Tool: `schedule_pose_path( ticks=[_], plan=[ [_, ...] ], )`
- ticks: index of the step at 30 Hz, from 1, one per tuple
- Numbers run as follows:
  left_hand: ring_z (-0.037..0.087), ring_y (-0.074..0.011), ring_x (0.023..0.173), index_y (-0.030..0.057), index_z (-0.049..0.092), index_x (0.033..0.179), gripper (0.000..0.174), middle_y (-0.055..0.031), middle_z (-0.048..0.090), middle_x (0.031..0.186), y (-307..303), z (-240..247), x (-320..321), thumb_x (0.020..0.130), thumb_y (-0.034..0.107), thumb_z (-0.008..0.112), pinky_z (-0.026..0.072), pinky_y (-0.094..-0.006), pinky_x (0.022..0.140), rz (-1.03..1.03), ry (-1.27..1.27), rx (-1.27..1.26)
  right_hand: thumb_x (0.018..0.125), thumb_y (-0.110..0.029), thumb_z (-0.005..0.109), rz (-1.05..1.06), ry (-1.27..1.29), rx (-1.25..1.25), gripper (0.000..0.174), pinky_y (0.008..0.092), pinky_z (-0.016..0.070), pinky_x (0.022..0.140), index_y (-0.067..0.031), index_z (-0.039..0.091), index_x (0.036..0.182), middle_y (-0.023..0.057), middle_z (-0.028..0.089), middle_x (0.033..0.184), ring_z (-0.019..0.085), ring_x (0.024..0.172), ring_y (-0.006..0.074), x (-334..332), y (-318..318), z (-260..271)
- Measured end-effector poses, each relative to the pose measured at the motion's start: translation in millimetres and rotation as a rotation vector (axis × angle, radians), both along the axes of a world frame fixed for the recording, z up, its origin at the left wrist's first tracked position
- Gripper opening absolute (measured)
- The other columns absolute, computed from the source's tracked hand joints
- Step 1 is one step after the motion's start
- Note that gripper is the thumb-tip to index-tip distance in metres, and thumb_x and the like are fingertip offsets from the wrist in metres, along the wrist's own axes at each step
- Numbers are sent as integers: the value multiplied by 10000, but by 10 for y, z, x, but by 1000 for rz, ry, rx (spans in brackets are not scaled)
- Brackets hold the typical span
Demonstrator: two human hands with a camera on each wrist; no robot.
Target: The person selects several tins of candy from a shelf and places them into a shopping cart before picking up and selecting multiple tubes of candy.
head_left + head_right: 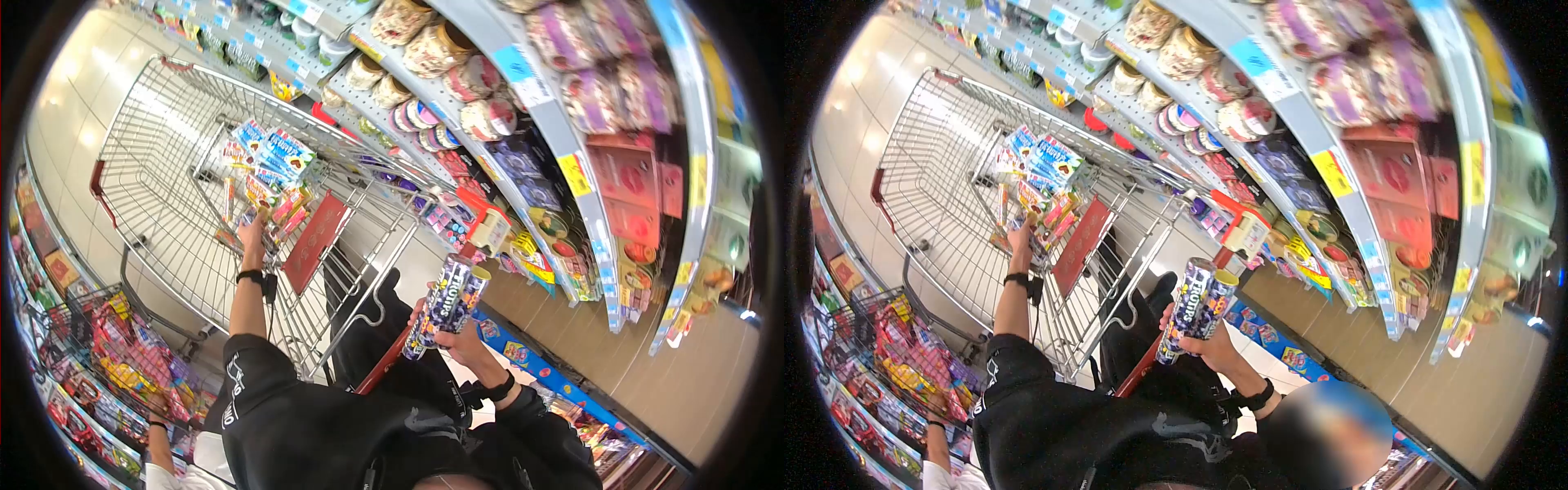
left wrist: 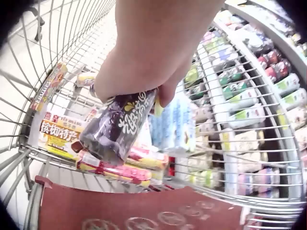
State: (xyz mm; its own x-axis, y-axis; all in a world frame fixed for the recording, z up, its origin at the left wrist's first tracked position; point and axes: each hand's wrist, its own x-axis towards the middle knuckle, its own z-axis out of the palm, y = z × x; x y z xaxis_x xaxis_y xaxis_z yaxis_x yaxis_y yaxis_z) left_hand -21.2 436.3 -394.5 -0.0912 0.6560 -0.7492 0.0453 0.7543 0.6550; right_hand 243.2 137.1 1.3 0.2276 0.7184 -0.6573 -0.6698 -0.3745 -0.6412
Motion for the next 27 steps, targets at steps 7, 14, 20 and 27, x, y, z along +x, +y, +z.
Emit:
schedule_pose_path(
  ticks=[7, 14, 20, 27],
  plan=[
    [636, -119, 815, 115, 580, 1308, 424, -20, 667, 1036, -163, 1951, 185, 934, 262, 713, 473, -242, 585, -219, -371, 80, 776, -138, 841, -67, -44, 171, 592, 395, 512, 1003, -35, 542, 1277, 85, 637, 1195, 638, 1113, 212, 108, -339, 181],
    [585, -108, 723, 129, 537, 1336, 433, -10, 622, 994, -793, 3552, 34, 952, 266, 685, 470, -263, 571, -265, -380, 266, 803, -102, 818, -72, -118, 267, 495, 330, 516, 908, -63, 558, 1222, 47, 648, 1089, 632, 1021, 151, 314, -969, 726],
    [625, -146, 889, 142, 529, 1263, 388, -83, 617, 1125, -1655, 4538, -133, 909, 82, 677, 516, -260, 646, -376, -311, 514, 819, -112, 809, -125, -364, 365, 392, 302, 520, 856, -77, 599, 1148, 8, 670, 1006, 636, 952, 106, 690, -1795, 1024],
    [658, -309, 1067, 133, 405, 1112, 485, -207, 610, 1210, -2696, 5285, 541, 790, -42, 722, 580, -328, 762, -553, -591, 545, 787, -145, 839, -99, -369, 470, 396, 297, 521, 855, -71, 609, 1101, 14, 672, 993, 638, 924, 108, 973, -2604, 1215]
  ],
)
